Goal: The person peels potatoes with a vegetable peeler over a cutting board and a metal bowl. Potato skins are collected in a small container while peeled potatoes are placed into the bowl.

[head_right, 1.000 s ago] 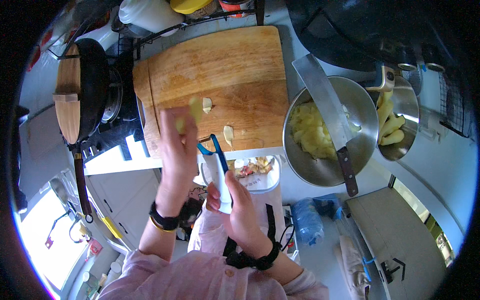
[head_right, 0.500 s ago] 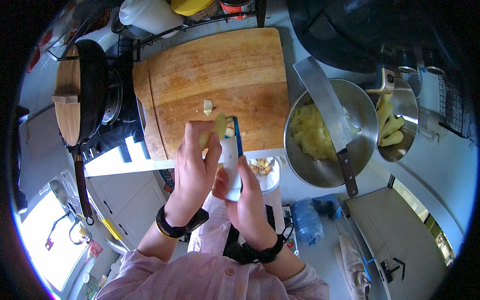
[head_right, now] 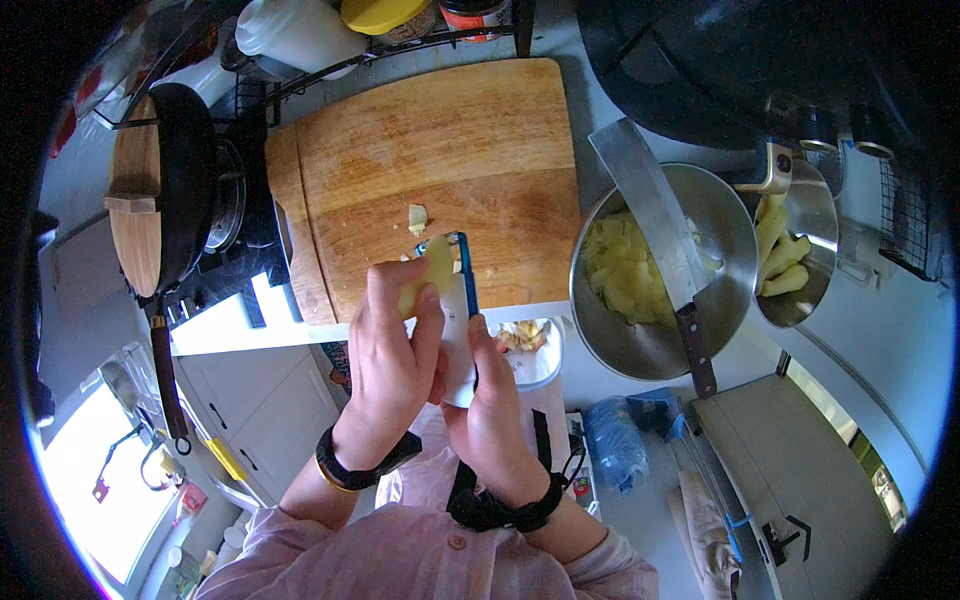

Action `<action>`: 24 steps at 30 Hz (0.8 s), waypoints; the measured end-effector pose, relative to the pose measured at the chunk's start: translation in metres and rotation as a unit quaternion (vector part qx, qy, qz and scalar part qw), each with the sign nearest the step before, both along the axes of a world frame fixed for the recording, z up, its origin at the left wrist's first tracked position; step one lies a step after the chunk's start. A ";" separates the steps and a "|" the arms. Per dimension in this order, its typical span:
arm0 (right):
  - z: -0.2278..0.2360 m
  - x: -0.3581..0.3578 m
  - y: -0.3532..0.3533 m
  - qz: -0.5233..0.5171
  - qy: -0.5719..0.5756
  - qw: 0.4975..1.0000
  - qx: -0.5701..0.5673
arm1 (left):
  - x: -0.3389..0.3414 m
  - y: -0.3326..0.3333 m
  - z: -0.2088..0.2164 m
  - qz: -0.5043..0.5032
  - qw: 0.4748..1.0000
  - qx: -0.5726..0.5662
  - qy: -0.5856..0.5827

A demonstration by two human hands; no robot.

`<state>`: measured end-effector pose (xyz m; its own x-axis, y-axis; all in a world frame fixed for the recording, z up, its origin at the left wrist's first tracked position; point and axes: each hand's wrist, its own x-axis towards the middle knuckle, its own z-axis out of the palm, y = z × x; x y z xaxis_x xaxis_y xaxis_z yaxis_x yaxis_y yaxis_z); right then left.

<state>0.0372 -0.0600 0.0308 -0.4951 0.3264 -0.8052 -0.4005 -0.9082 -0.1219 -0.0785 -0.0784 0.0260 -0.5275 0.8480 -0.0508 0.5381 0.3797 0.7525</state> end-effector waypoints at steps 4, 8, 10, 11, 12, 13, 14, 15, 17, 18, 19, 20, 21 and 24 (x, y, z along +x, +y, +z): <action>-0.002 -0.002 0.001 -0.016 -0.035 0.999 -0.008 | 0.001 0.009 -0.013 -0.016 1.000 0.014 0.019; -0.008 -0.001 0.002 -0.029 -0.077 0.996 -0.027 | 0.003 0.014 -0.020 -0.007 1.000 0.011 0.015; -0.011 0.000 0.004 -0.035 -0.028 0.999 -0.019 | 0.002 0.018 -0.024 -0.006 1.000 0.010 0.014; -0.012 0.000 0.004 -0.040 0.019 0.999 -0.012 | 0.002 0.019 -0.025 -0.007 1.000 0.008 0.013; -0.012 0.000 0.005 -0.034 0.026 0.999 -0.017 | 0.001 0.021 -0.027 -0.002 1.000 0.009 0.015; -0.011 0.000 0.004 -0.045 0.023 0.999 -0.010 | 0.004 0.021 -0.027 -0.007 1.000 0.003 0.017; -0.011 0.000 0.003 -0.045 -0.020 0.999 -0.015 | 0.008 0.022 -0.027 -0.007 1.000 0.001 0.022; -0.010 0.000 0.003 -0.046 -0.063 0.997 -0.018 | 0.009 0.023 -0.028 -0.021 0.999 0.000 0.025; -0.009 -0.001 0.003 -0.040 -0.069 0.997 -0.013 | 0.012 0.025 -0.029 0.006 1.000 -0.001 0.002; -0.008 -0.001 0.003 -0.037 -0.069 0.997 -0.011 | 0.012 0.025 -0.029 0.015 1.000 -0.010 -0.015; -0.008 -0.002 0.003 -0.028 -0.065 0.997 -0.001 | 0.014 0.026 -0.030 0.012 1.000 0.000 -0.012; -0.008 -0.001 0.004 -0.019 -0.057 0.998 0.012 | 0.014 0.028 -0.032 0.011 1.000 0.005 -0.012; -0.008 -0.001 0.004 -0.009 -0.049 0.998 0.023 | 0.015 0.029 -0.033 0.013 1.000 0.012 -0.008; -0.009 -0.001 0.004 -0.027 -0.048 0.998 0.028 | 0.019 0.033 -0.037 0.015 0.999 -0.001 -0.032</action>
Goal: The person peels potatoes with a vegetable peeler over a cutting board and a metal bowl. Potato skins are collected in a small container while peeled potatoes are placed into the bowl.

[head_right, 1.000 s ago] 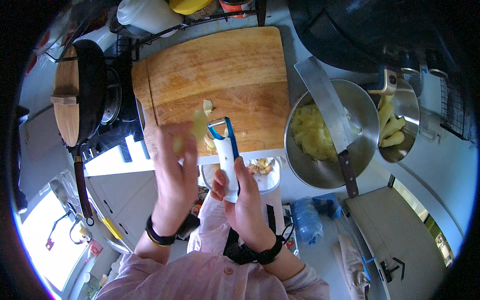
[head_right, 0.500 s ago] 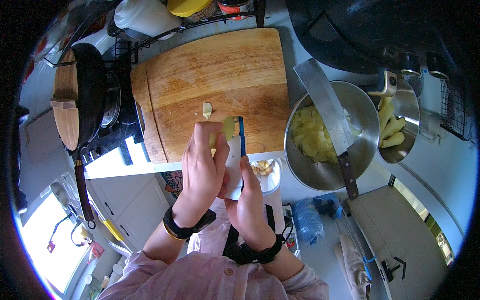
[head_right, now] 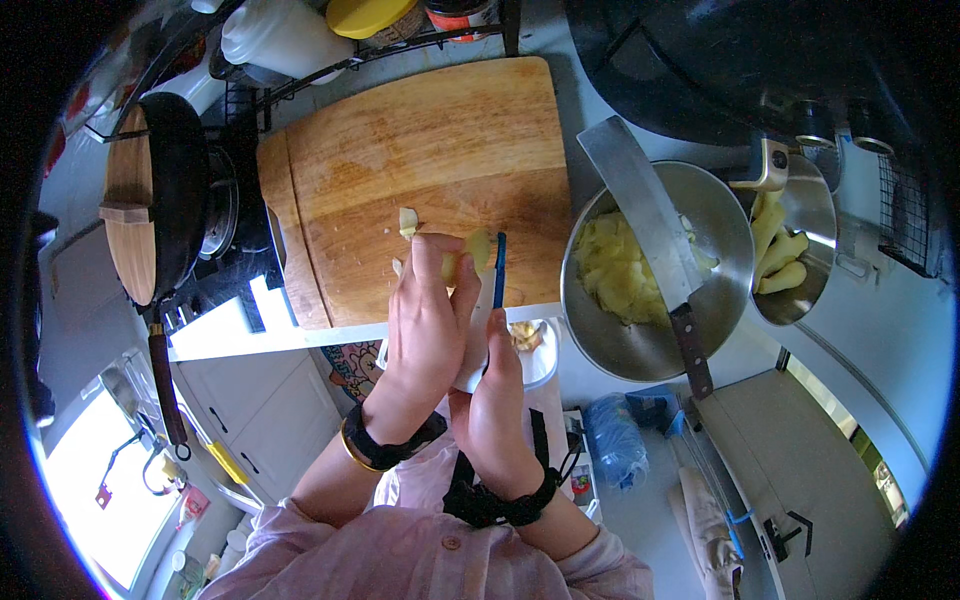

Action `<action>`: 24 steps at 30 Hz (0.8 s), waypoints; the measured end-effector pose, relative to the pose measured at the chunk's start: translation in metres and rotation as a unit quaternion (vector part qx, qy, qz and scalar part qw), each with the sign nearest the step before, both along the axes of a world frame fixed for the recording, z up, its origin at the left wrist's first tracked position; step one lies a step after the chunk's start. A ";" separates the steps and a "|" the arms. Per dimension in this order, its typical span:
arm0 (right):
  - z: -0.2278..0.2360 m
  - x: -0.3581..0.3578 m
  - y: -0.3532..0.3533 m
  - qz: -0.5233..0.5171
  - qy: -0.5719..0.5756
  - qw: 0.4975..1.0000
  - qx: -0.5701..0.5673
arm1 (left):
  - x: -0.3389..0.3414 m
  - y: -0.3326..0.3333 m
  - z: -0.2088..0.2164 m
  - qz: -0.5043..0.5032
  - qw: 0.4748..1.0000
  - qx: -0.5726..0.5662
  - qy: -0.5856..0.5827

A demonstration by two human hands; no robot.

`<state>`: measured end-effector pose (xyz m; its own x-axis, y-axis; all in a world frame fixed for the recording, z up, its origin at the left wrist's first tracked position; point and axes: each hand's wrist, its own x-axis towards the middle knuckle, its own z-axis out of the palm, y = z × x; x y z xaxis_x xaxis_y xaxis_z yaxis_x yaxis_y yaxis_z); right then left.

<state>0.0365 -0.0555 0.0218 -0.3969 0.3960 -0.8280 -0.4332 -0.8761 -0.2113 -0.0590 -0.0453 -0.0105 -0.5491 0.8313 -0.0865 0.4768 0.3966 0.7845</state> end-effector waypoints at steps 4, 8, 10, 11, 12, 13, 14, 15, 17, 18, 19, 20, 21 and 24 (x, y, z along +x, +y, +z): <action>0.002 0.001 -0.001 -0.003 -0.020 1.000 -0.008 | 0.006 0.002 -0.003 0.006 1.000 0.005 -0.006; 0.003 0.000 0.002 -0.045 -0.059 0.997 -0.022 | 0.005 0.000 0.001 -0.006 0.999 0.024 -0.037; 0.001 0.000 0.004 -0.046 -0.059 0.997 -0.014 | -0.001 -0.003 0.004 -0.011 0.997 0.028 -0.068; 0.000 0.001 0.005 -0.037 -0.041 0.998 -0.001 | -0.006 -0.004 0.006 -0.014 0.996 0.027 -0.078; -0.001 0.001 0.006 -0.027 -0.025 0.999 0.011 | -0.010 -0.005 0.007 -0.010 0.996 0.030 -0.089; -0.002 0.002 0.005 -0.023 -0.024 0.999 0.011 | -0.012 -0.005 0.007 -0.007 0.996 0.015 -0.086; -0.004 0.002 0.004 -0.018 -0.022 1.000 0.013 | -0.013 -0.005 0.007 -0.012 0.997 0.015 -0.072; -0.006 0.004 0.002 -0.014 -0.020 1.000 0.015 | -0.013 -0.004 0.006 -0.009 0.998 0.018 -0.054; -0.012 0.006 -0.002 0.000 -0.002 0.999 0.036 | -0.012 -0.004 0.004 0.007 0.999 0.016 -0.043; -0.015 0.007 -0.004 0.001 0.026 0.998 0.048 | -0.011 -0.004 0.002 0.019 0.998 0.010 -0.052; -0.018 0.009 -0.005 0.002 0.020 0.999 0.045 | -0.010 -0.004 0.000 0.032 0.998 0.002 -0.055; -0.021 0.009 -0.006 -0.004 0.035 0.998 0.045 | -0.010 -0.005 -0.001 0.031 0.998 0.012 -0.051; -0.023 0.009 -0.007 -0.008 0.050 0.998 0.045 | -0.009 -0.006 -0.003 0.031 0.999 0.018 -0.041; -0.020 0.004 -0.011 -0.027 -0.016 0.999 0.028 | -0.008 -0.005 -0.009 0.025 0.998 0.057 0.008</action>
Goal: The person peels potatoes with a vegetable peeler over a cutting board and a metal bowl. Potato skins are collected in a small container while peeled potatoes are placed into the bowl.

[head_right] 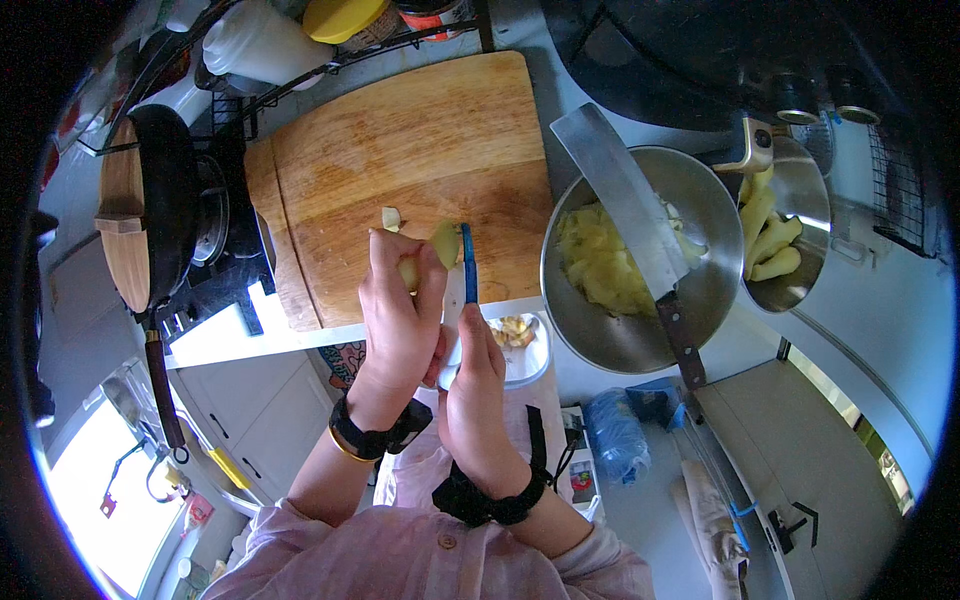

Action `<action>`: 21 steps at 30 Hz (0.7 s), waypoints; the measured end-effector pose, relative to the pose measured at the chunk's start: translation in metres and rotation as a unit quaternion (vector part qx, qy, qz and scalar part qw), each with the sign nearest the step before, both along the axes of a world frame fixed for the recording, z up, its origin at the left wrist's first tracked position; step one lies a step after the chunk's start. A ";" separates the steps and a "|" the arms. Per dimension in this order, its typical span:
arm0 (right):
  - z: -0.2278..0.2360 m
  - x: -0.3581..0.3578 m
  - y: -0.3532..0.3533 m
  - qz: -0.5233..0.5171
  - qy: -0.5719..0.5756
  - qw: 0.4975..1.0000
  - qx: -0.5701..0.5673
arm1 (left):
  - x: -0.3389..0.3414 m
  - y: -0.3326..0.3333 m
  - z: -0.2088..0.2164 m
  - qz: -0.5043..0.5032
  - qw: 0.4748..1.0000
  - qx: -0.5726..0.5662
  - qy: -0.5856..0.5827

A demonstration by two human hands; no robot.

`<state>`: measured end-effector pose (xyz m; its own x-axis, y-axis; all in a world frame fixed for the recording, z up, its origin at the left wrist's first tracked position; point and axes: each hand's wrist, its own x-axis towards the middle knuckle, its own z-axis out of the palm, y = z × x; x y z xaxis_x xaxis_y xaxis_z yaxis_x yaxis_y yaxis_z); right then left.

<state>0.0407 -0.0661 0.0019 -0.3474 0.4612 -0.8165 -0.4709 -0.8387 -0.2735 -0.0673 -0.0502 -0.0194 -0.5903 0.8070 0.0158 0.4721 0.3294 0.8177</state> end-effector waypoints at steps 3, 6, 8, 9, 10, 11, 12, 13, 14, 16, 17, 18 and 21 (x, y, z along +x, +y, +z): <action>0.012 -0.011 -0.006 0.030 -0.093 0.995 -0.005 | -0.004 0.010 -0.007 0.016 1.000 0.008 0.017; 0.025 -0.017 -0.012 -0.012 -0.052 0.994 -0.090 | -0.018 0.021 -0.010 0.055 0.998 0.010 0.034; 0.025 -0.013 -0.007 -0.018 -0.026 0.999 -0.036 | -0.029 0.020 -0.003 0.086 0.994 0.027 0.062; 0.026 -0.010 -0.005 -0.023 -0.028 0.999 -0.023 | -0.038 0.018 0.003 0.090 0.993 0.053 0.063; 0.027 -0.008 -0.002 -0.011 -0.024 0.999 -0.031 | -0.046 0.016 0.008 0.102 0.990 0.072 0.063; 0.028 -0.006 -0.001 -0.012 -0.010 1.000 -0.019 | -0.047 0.008 0.016 0.123 0.991 0.043 0.035; 0.028 -0.006 0.000 -0.016 0.011 1.000 -0.004 | -0.047 0.004 0.022 0.123 0.992 0.012 0.020; 0.031 -0.004 0.001 -0.017 0.017 1.000 -0.017 | -0.049 0.002 0.025 0.117 0.993 0.010 0.015; 0.033 -0.004 0.002 -0.018 0.028 0.999 -0.020 | -0.049 0.000 0.029 0.109 0.994 0.008 0.009; 0.037 -0.004 0.005 -0.023 0.047 0.998 -0.026 | -0.042 -0.004 0.033 0.087 0.996 0.015 -0.002; 0.037 -0.005 0.006 -0.025 0.035 0.999 -0.029 | -0.035 -0.006 0.034 0.077 0.997 0.026 -0.005; 0.038 -0.006 0.007 -0.013 0.027 0.999 -0.021 | -0.029 -0.007 0.034 0.067 0.997 0.037 -0.009; 0.038 -0.011 0.009 -0.003 -0.001 1.000 -0.017 | -0.014 -0.013 0.035 0.023 1.000 -0.007 -0.001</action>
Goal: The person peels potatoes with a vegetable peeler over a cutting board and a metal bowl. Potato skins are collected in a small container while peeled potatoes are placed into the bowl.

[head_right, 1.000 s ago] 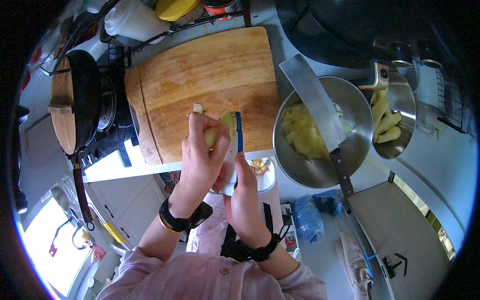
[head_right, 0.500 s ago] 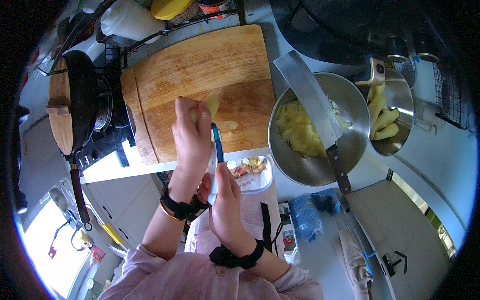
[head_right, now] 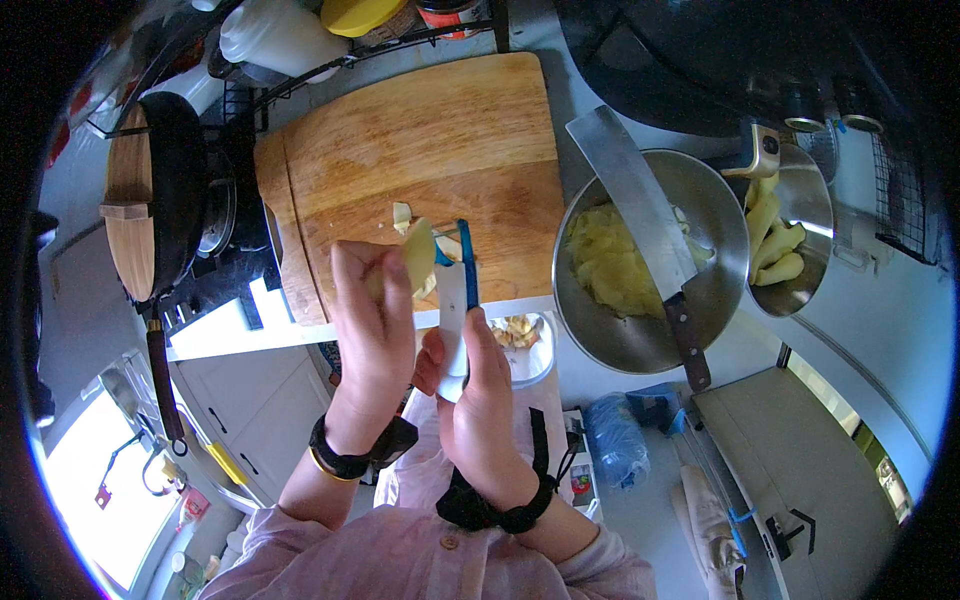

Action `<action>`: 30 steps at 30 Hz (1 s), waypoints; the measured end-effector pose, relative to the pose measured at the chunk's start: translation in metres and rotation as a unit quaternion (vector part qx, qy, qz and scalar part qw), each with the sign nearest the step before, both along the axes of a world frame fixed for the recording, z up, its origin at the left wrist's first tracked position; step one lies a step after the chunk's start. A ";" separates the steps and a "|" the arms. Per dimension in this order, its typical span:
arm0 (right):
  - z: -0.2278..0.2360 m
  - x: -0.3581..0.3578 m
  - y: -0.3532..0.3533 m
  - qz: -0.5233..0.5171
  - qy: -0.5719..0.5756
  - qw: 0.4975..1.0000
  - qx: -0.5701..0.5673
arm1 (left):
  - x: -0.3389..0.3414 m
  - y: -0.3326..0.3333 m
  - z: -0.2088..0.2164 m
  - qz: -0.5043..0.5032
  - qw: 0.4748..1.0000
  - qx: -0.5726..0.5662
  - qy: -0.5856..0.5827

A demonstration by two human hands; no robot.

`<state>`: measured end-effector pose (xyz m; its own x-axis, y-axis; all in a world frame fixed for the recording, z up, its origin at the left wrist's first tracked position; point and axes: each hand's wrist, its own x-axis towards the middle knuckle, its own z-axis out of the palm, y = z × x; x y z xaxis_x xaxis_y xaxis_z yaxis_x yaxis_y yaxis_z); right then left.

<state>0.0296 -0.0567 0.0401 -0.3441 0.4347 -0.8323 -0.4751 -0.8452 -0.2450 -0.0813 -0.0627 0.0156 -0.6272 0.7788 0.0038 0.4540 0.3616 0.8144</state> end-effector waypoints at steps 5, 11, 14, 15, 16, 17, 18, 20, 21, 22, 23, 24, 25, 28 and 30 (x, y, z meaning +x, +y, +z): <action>0.000 -0.012 0.002 -0.013 -0.018 1.000 0.001 | 0.002 0.000 -0.001 -0.019 1.000 -0.005 0.005; 0.001 -0.019 0.004 -0.012 -0.063 0.998 -0.009 | 0.001 0.000 0.002 -0.024 0.999 0.016 0.035; 0.000 -0.017 0.001 0.007 -0.024 1.000 -0.002 | -0.004 0.001 0.001 -0.008 1.000 -0.019 0.018; -0.001 -0.016 -0.001 0.012 -0.010 1.000 -0.005 | -0.006 0.002 0.000 -0.013 0.999 -0.022 0.022; -0.002 -0.016 -0.001 0.015 -0.010 1.000 0.004 | -0.007 0.003 -0.001 -0.014 0.999 -0.025 0.026; -0.004 -0.015 -0.002 0.017 -0.009 1.000 0.012 | -0.008 0.004 -0.002 -0.014 0.999 -0.028 0.031; -0.005 -0.015 -0.002 0.019 -0.007 1.000 0.020 | -0.009 0.004 -0.003 -0.014 0.999 -0.020 0.037; -0.008 -0.015 -0.003 0.026 0.012 0.999 0.020 | -0.010 0.005 -0.005 -0.012 0.999 -0.007 0.047; -0.009 -0.015 -0.003 0.030 0.010 0.999 0.009 | -0.010 0.006 -0.007 -0.015 0.999 -0.002 0.047; -0.010 -0.015 -0.005 0.029 0.004 1.000 0.008 | -0.011 0.007 -0.009 -0.016 0.999 0.002 0.047; -0.009 -0.015 -0.007 0.029 -0.013 0.999 -0.004 | -0.013 0.008 -0.011 -0.017 0.999 0.006 0.048; -0.009 -0.015 -0.009 0.023 0.005 1.000 0.011 | -0.017 0.009 -0.013 -0.016 0.998 0.009 0.066; -0.009 -0.014 -0.012 0.061 -0.025 0.998 0.004 | -0.023 0.012 -0.016 -0.016 0.996 0.012 0.084; -0.006 -0.011 -0.019 0.110 -0.014 0.993 0.036 | -0.048 0.017 -0.025 0.022 0.994 0.034 0.099; -0.007 -0.007 -0.021 0.070 -0.002 0.997 0.018 | -0.063 0.013 -0.027 0.064 0.994 0.040 0.085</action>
<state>0.0222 -0.0773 0.0331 -0.3993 0.4124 -0.8188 -0.3521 -0.8936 -0.2784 -0.1447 -0.0497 -0.0114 -0.7056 0.6862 0.1768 0.5420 0.3619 0.7584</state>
